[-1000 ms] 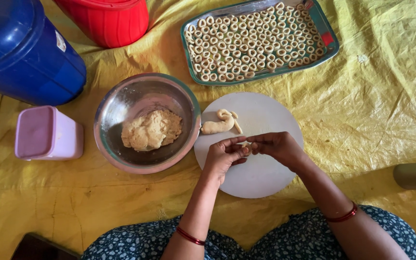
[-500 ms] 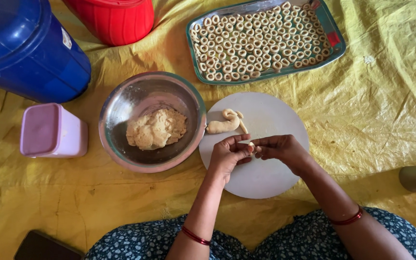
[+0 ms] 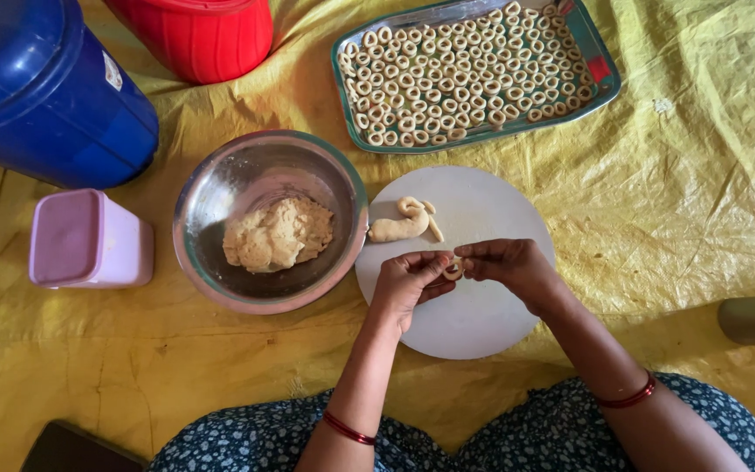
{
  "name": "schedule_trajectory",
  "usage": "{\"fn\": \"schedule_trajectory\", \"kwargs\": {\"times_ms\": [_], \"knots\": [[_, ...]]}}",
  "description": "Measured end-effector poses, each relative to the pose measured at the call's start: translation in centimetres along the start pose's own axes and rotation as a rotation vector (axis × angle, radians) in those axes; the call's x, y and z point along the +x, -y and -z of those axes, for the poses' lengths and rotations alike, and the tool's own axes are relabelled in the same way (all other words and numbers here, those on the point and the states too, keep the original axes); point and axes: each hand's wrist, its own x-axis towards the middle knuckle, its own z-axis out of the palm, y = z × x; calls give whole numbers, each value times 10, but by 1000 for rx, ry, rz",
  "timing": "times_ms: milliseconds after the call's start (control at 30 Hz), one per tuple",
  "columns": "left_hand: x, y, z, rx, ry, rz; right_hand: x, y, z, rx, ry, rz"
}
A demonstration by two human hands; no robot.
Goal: The person rolls small pieces of dough into thin ropes on a white board, then joins the ends to form rings and places them on a metal tray. The person repeats this process with multiple pieces of dough from a metal bowl.
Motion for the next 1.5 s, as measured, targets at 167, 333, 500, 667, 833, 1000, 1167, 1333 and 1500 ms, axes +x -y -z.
{"fn": "schedule_trajectory", "kwargs": {"times_ms": [167, 333, 500, 667, 833, 1000, 1167, 1333, 1500], "knots": [[1, 0, -1, -6, -48, -6, 0, 1, -2, -15, -1, -47], [0, -2, -2, -23, -62, -13, 2, -2, -2, -54, 16, -23], [-3, -6, -3, 27, -63, 6, 1, -4, -2, -37, -7, 16], [-4, -8, -4, 39, -38, 15, 0, 1, -3, -79, -7, -13], [1, 0, -1, 25, -36, 10, 1, -4, -3, -238, -11, -85], [6, 7, 2, -34, 12, -56, 9, -24, 5, -204, -53, -18], [12, 4, 0, 55, -62, -31, 49, -21, 48, -333, -157, 237], [9, 1, -1, 125, -65, -40, 138, 16, 99, -881, -447, 399], [7, -2, -2, 117, -81, -61, 221, 28, 119, -904, -384, 506]]}}
